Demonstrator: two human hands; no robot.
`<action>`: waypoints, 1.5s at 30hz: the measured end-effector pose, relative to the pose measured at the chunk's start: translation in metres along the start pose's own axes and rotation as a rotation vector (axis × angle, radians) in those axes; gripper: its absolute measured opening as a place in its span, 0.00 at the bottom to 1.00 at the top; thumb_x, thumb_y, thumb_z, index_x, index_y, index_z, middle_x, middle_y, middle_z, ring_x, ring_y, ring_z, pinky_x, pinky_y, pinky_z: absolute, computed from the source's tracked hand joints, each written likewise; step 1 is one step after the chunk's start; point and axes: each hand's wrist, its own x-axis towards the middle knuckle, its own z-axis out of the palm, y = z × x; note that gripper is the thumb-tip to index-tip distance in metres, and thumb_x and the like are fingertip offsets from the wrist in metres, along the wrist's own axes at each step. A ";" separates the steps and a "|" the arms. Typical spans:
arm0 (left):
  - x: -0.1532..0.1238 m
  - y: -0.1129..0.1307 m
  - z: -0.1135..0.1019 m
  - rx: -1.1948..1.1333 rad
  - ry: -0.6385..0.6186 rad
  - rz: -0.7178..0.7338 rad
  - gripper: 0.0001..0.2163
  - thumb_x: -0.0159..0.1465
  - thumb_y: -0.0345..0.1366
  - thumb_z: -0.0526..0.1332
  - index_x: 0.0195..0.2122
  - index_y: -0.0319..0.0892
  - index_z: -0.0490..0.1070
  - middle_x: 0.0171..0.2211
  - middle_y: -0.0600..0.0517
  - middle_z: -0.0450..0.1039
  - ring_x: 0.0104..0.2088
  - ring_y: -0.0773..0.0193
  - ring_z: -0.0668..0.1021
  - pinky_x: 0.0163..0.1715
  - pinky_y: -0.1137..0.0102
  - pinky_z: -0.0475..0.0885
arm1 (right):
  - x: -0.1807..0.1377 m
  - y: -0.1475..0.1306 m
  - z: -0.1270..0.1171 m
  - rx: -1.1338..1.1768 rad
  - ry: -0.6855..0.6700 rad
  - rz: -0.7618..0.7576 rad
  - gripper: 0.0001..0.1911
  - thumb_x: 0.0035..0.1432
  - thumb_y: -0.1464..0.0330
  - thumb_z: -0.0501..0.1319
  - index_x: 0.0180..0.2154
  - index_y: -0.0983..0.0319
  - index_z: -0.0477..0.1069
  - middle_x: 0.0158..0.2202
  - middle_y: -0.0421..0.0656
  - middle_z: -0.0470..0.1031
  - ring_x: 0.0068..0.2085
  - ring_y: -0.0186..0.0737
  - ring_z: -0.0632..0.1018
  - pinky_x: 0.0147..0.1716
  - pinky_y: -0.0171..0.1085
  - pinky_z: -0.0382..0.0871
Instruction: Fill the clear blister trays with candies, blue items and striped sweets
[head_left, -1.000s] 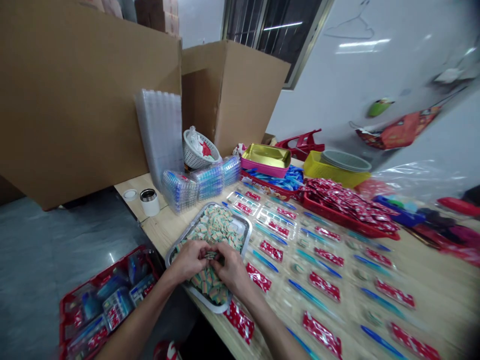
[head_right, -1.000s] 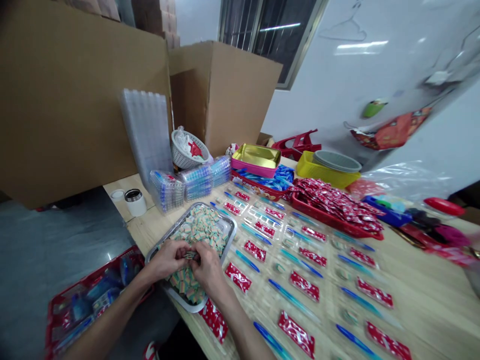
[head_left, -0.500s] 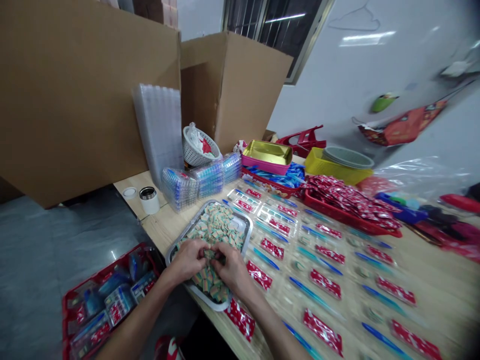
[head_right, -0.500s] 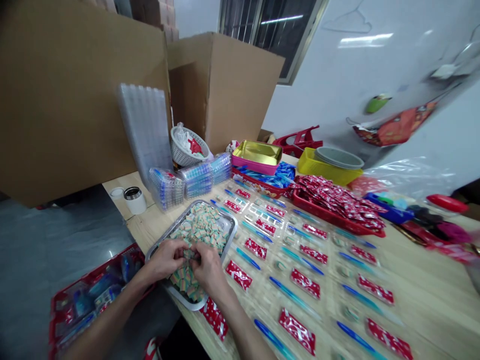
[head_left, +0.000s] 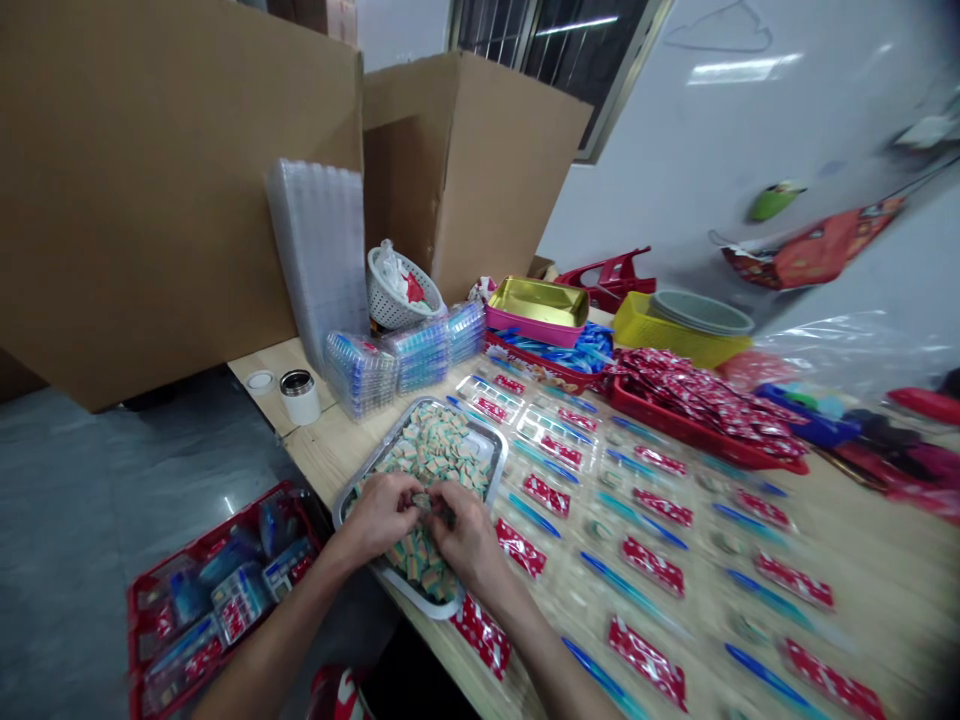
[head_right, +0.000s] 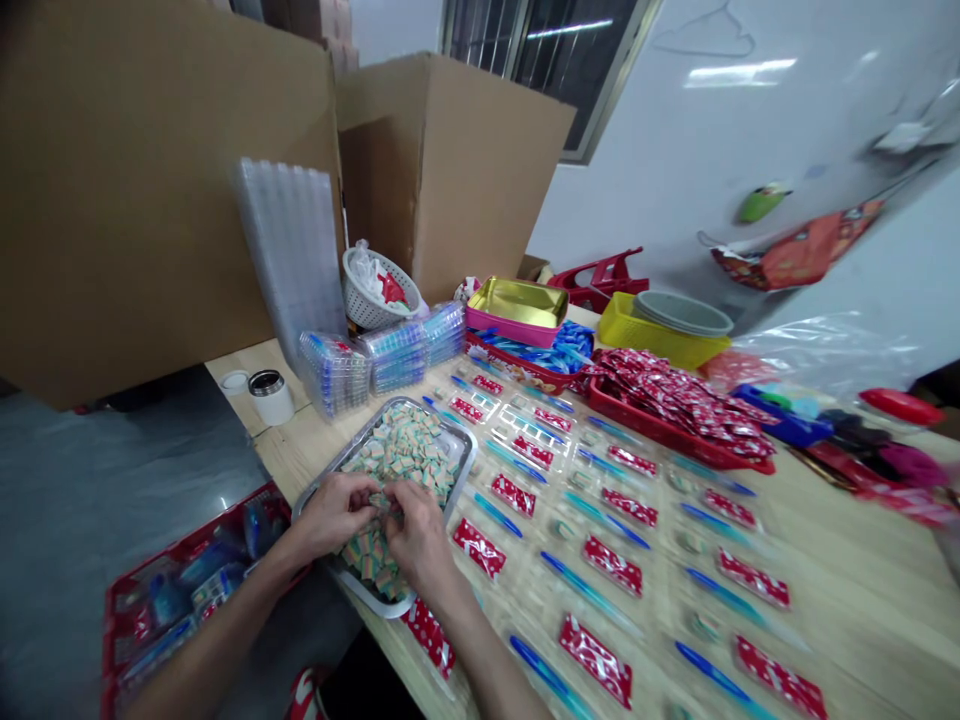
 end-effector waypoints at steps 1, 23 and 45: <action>0.000 0.001 0.001 0.023 0.006 0.002 0.10 0.50 0.26 0.57 0.32 0.41 0.75 0.22 0.56 0.69 0.25 0.66 0.70 0.27 0.73 0.60 | 0.000 0.000 0.000 -0.015 0.007 -0.004 0.15 0.45 0.80 0.55 0.36 0.62 0.70 0.33 0.43 0.72 0.37 0.42 0.72 0.37 0.38 0.63; 0.002 -0.006 0.007 -0.013 -0.011 -0.017 0.14 0.47 0.24 0.56 0.32 0.41 0.76 0.19 0.57 0.66 0.22 0.67 0.68 0.24 0.74 0.58 | 0.008 0.002 0.000 0.088 -0.035 0.027 0.11 0.45 0.80 0.55 0.31 0.62 0.71 0.27 0.40 0.71 0.31 0.38 0.72 0.32 0.34 0.62; -0.001 0.037 0.005 -0.098 -0.307 0.109 0.12 0.54 0.43 0.56 0.29 0.41 0.74 0.18 0.56 0.69 0.21 0.65 0.70 0.22 0.74 0.64 | -0.042 -0.011 -0.050 -0.236 0.032 -0.229 0.05 0.56 0.74 0.55 0.33 0.62 0.69 0.29 0.40 0.73 0.32 0.36 0.72 0.38 0.36 0.63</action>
